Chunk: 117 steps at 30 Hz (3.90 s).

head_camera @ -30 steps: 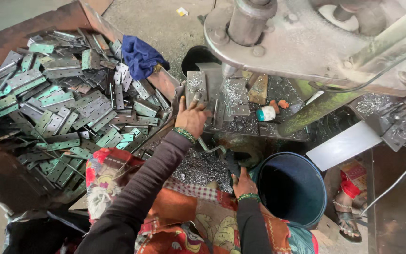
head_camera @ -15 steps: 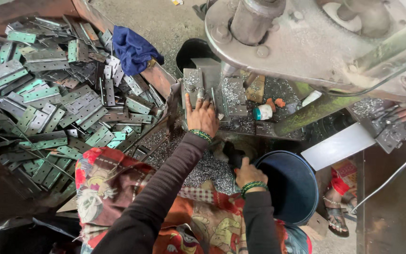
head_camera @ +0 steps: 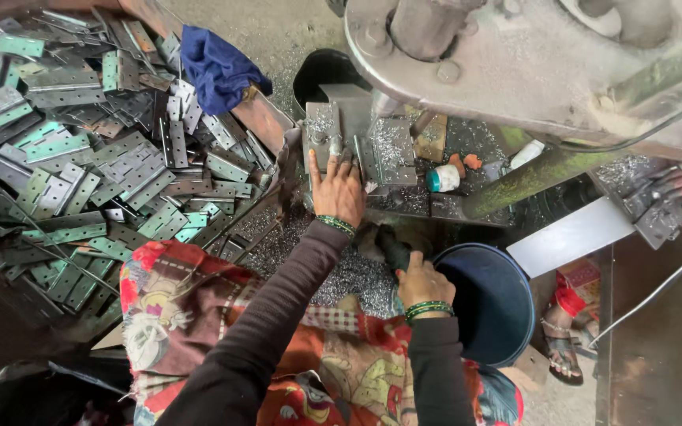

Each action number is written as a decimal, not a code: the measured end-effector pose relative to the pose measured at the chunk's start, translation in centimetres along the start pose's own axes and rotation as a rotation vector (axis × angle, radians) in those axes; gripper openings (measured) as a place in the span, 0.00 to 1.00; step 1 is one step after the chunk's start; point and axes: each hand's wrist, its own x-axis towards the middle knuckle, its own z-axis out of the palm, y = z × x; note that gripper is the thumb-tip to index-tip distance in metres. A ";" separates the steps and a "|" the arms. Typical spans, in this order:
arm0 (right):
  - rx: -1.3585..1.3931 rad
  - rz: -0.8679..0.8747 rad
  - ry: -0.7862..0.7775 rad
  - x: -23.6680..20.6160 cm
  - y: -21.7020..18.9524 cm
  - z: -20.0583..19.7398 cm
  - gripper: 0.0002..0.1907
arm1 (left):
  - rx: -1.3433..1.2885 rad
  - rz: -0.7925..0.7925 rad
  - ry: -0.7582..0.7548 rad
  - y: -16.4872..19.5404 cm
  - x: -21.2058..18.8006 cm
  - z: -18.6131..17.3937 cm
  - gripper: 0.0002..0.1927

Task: The person sits on the floor at a bench-mounted press, placing small perforated metal plates one at a time under the punch and pulling the lever to punch them, dropping finished pieces into a bin. They occasionally use tongs to handle pieces and reach into a large bin of raw plates, while another person delivers a bowl of plates.

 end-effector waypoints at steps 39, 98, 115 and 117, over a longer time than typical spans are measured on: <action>0.182 0.077 -0.131 0.1 -0.9 5.9 0.26 | 0.036 -0.001 -0.192 -2.6 5.7 0.9 0.28; 0.180 -0.018 -0.003 -1.1 -1.8 -1.2 0.27 | -0.032 0.043 -0.124 0.6 0.4 -3.7 0.25; 0.192 -0.018 -0.047 1.0 -0.6 7.8 0.26 | -0.214 0.046 0.036 -1.9 0.1 -2.2 0.29; 0.151 0.025 -0.132 1.0 -0.5 6.1 0.26 | -0.248 0.021 -0.019 -2.2 0.0 -2.3 0.28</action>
